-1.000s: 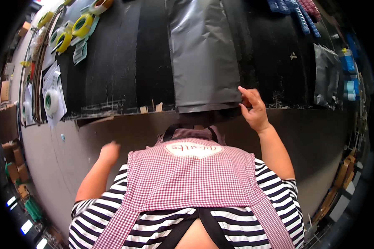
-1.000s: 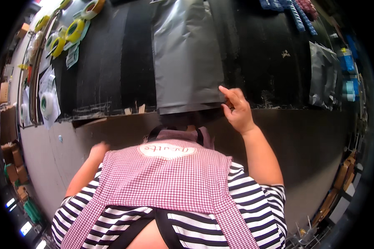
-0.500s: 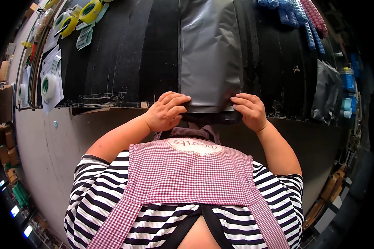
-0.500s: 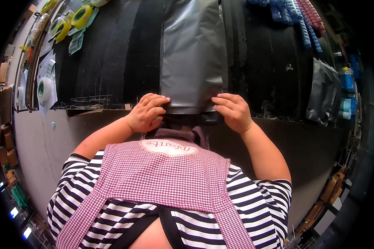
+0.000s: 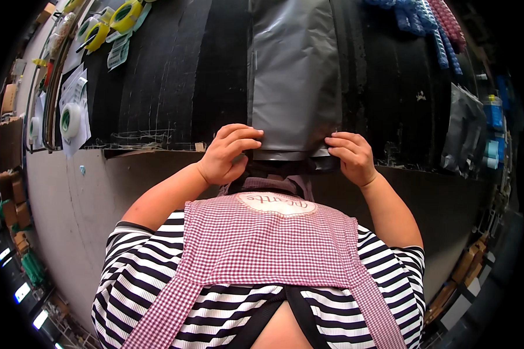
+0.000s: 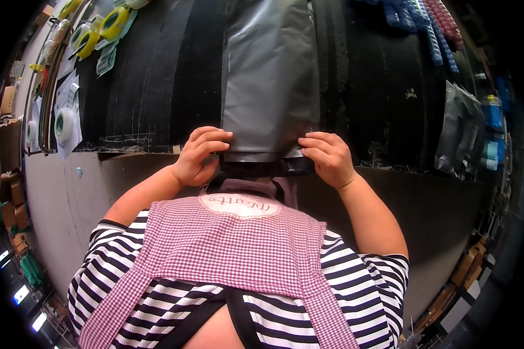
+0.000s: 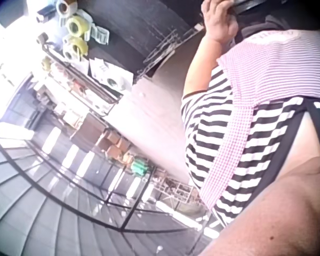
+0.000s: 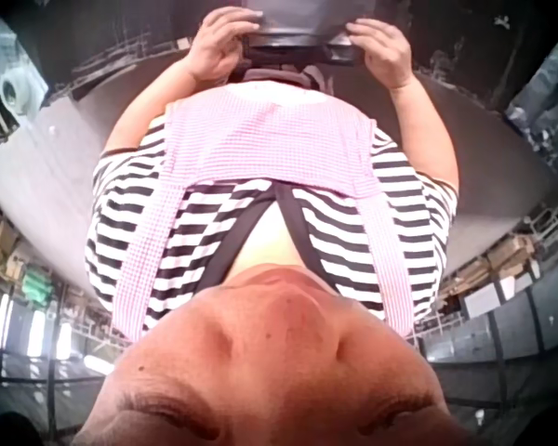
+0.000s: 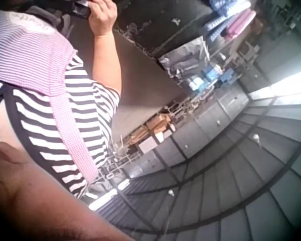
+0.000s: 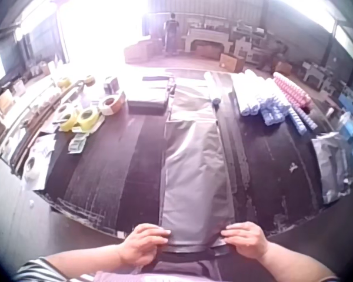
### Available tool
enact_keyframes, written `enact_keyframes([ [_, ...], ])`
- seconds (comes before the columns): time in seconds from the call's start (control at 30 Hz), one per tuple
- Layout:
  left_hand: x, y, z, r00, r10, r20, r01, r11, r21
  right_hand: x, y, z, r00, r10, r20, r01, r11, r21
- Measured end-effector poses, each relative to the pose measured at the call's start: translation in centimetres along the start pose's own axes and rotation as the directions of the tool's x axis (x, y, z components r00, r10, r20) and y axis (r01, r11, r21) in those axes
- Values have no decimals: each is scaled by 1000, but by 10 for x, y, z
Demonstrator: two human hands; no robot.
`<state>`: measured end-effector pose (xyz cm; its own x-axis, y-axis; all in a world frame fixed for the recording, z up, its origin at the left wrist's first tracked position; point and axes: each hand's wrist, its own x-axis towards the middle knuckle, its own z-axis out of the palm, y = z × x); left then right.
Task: The person places blue foam rollers into gray plastic bags, folds the bags over by hand, and applies adhesive tape from a dispenser to seal the packages one at a time.
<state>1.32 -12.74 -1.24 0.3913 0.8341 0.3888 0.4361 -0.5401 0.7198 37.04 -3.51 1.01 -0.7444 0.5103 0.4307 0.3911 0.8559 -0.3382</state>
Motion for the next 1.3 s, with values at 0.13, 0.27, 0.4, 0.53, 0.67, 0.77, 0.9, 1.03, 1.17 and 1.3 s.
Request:
enact_keyframes([
  [0.13,0,-2,10,997,35,-63,-23,985,171,-2,2,2,1000,-2,1,2,1000,5],
  [0.27,6,-4,22,973,202,-108,-154,925,348,-2,0,1,1000,-22,2,22,1000,4],
  [0.4,3,5,31,968,218,-125,-164,926,341,4,-6,-7,987,-148,64,150,988,-26],
  [0.53,1,8,34,983,62,-172,-31,984,176,-3,0,-3,996,-36,87,30,997,69],
  [0.67,9,14,37,934,-302,-192,251,935,-251,-3,-5,14,853,506,128,-473,646,599],
  [0.77,8,11,54,795,-551,-254,423,804,-418,-9,-9,28,661,708,246,-557,245,793],
  [0.9,21,11,66,636,-678,-368,472,719,-510,-5,-23,47,455,886,92,-580,216,786],
  [1.03,25,13,69,567,-690,-449,490,721,-490,-1,-32,53,412,910,-38,-665,330,670],
  [1.17,29,16,69,576,-677,-459,570,735,-368,5,-30,55,458,878,-139,-783,473,404],
  [1.3,30,14,67,742,-573,-348,621,783,34,18,-31,48,569,813,-124,-809,580,96],
])
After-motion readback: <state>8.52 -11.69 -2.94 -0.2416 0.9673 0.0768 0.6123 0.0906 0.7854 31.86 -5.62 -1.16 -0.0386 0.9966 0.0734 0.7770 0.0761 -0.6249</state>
